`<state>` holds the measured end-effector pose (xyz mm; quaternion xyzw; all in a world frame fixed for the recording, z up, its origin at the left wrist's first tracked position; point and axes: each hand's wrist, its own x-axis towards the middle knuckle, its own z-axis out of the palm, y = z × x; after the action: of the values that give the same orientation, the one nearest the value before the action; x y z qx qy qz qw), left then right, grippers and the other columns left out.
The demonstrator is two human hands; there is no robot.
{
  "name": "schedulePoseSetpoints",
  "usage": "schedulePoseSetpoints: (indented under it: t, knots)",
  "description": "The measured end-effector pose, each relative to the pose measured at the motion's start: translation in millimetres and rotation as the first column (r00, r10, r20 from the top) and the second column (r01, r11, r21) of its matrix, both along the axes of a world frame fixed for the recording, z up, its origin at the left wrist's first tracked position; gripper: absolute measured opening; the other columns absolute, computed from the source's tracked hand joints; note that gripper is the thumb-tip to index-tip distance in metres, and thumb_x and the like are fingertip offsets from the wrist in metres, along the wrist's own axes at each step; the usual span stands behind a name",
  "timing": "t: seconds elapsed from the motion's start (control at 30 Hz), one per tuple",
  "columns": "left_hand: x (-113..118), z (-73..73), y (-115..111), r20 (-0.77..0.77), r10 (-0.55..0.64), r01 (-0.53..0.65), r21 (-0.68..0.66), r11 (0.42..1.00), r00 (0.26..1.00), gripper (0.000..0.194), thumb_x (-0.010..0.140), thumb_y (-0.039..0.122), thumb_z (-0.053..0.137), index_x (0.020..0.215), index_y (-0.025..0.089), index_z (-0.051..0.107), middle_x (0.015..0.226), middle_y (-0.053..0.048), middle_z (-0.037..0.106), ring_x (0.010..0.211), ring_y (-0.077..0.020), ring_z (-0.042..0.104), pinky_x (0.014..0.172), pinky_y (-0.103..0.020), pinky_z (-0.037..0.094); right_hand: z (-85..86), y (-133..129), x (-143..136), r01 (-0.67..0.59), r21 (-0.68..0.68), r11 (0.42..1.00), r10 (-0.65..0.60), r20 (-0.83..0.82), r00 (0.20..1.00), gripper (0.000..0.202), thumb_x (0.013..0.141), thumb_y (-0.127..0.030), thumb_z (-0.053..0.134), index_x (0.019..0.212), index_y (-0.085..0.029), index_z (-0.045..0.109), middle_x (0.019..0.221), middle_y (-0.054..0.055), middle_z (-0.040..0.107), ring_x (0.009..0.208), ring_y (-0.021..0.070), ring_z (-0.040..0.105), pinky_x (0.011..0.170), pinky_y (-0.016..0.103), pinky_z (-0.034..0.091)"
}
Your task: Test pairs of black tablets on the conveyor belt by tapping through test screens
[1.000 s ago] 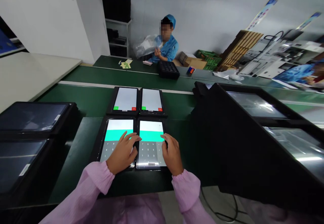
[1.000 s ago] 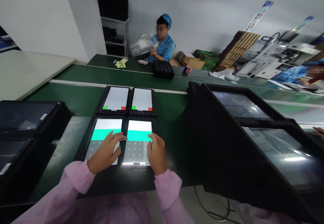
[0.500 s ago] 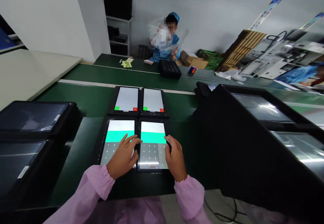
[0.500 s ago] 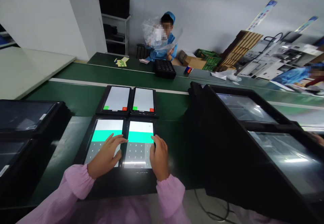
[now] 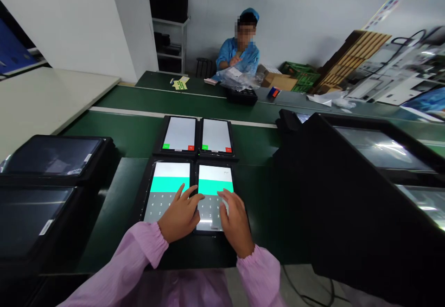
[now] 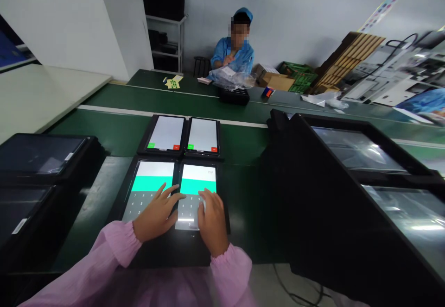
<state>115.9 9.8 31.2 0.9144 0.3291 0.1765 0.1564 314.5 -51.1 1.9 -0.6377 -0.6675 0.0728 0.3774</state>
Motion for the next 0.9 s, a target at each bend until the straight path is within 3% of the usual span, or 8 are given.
schedulePoseSetpoints:
  t: [0.13, 0.3, 0.4, 0.5, 0.57, 0.63, 0.77, 0.9]
  knots:
    - [-7.9, 5.4, -0.8, 0.006, 0.035, -0.035, -0.008, 0.999, 0.999, 0.049, 0.086, 0.012, 0.046, 0.135, 0.021, 0.046, 0.13, -0.008, 0.061, 0.143, -0.0282, 0.033, 0.121, -0.059, 0.019, -9.1, 9.8, 17.9, 0.144, -0.007, 0.99, -0.144, 0.026, 0.989, 0.033, 0.096, -0.02, 0.037, 0.123, -0.014, 0.056, 0.121, 0.016, 0.062, 0.119, 0.0305, 0.054, 0.101, 0.057, 0.045]
    - [-51.6, 7.7, 12.7, 0.128, 0.277, -0.274, -0.04, 0.961, 0.952, 0.047, 0.092, 0.022, 0.045, 0.139, 0.024, 0.042, 0.135, -0.009, 0.057, 0.14, -0.0289, 0.038, 0.118, -0.059, 0.024, -15.7, 14.8, 16.4, 0.047, 0.013, 0.999, -0.047, 0.027, 0.999, 0.033, 0.096, -0.02, 0.038, 0.124, -0.018, 0.055, 0.121, 0.013, 0.063, 0.118, 0.0276, 0.056, 0.107, 0.056, 0.04]
    - [-91.7, -5.6, 21.8, 0.228, 0.487, -0.479, -0.09, 0.873, 0.843, 0.049, 0.093, 0.034, 0.045, 0.139, 0.018, 0.043, 0.142, -0.014, 0.049, 0.137, -0.0318, 0.041, 0.116, -0.056, 0.029, -17.3, 12.5, 17.7, 0.118, 0.028, 0.993, -0.119, 0.006, 0.993, 0.033, 0.096, -0.021, 0.038, 0.123, -0.018, 0.056, 0.12, 0.013, 0.064, 0.118, 0.0281, 0.056, 0.107, 0.058, 0.039]
    - [-122.9, -24.3, 24.4, 0.248, 0.713, -0.661, -0.268, 0.701, 0.656, 0.057, 0.09, 0.045, 0.048, 0.138, 0.015, 0.045, 0.144, -0.017, 0.047, 0.135, -0.0333, 0.043, 0.115, -0.054, 0.033, -17.6, 10.8, 20.7, 0.159, 0.027, 0.987, -0.159, -0.012, 0.987, 0.032, 0.096, -0.022, 0.038, 0.122, -0.017, 0.057, 0.121, 0.014, 0.063, 0.12, 0.0288, 0.054, 0.106, 0.057, 0.04]
    - [-132.2, -34.7, 22.9, 0.214, 0.787, -0.656, -0.451, 0.605, 0.579, 0.06, 0.089, 0.049, 0.048, 0.139, 0.016, 0.045, 0.142, -0.015, 0.051, 0.132, -0.0321, 0.048, 0.113, -0.053, 0.035, -16.9, 10.7, 20.3, 0.109, 0.015, 0.994, -0.109, -0.015, 0.994, 0.032, 0.097, -0.023, 0.038, 0.123, -0.018, 0.056, 0.124, 0.014, 0.062, 0.122, 0.0279, 0.053, 0.107, 0.056, 0.039]
    - [-133.2, -41.5, 20.2, 0.217, 0.804, -0.606, -0.557, 0.568, 0.554, 0.061, 0.089, 0.051, 0.048, 0.14, 0.018, 0.046, 0.139, -0.013, 0.054, 0.129, -0.0305, 0.05, 0.113, -0.052, 0.035, -15.3, 10.8, 19.2, 0.059, 0.002, 0.998, -0.059, -0.013, 0.998, 0.032, 0.098, -0.023, 0.037, 0.123, -0.017, 0.056, 0.124, 0.013, 0.062, 0.121, 0.0269, 0.054, 0.11, 0.056, 0.036]
    - [-126.6, -46.4, 13.2, 0.276, 0.788, -0.562, -0.576, 0.594, 0.55, 0.058, 0.087, 0.051, 0.051, 0.135, 0.019, 0.05, 0.139, -0.012, 0.054, 0.129, -0.0303, 0.05, 0.112, -0.05, 0.036, -8.4, 7.7, 23.6, 0.132, 0.007, 0.991, -0.131, -0.064, 0.989, 0.031, 0.098, -0.025, 0.038, 0.121, -0.017, 0.058, 0.122, 0.013, 0.063, 0.121, 0.0267, 0.053, 0.11, 0.056, 0.034]
    - [-119.1, -42.9, 7.5, 0.294, 0.727, -0.489, -0.58, 0.652, 0.62, 0.051, 0.089, 0.047, 0.053, 0.132, 0.02, 0.048, 0.132, -0.012, 0.058, 0.118, -0.0281, 0.058, 0.103, -0.048, 0.046, 0.1, 2.7, 27.7, 0.186, -0.033, 0.982, -0.189, -0.156, 0.97, 0.031, 0.097, -0.03, 0.04, 0.121, -0.018, 0.056, 0.119, 0.013, 0.065, 0.117, 0.028, 0.055, 0.105, 0.054, 0.04]
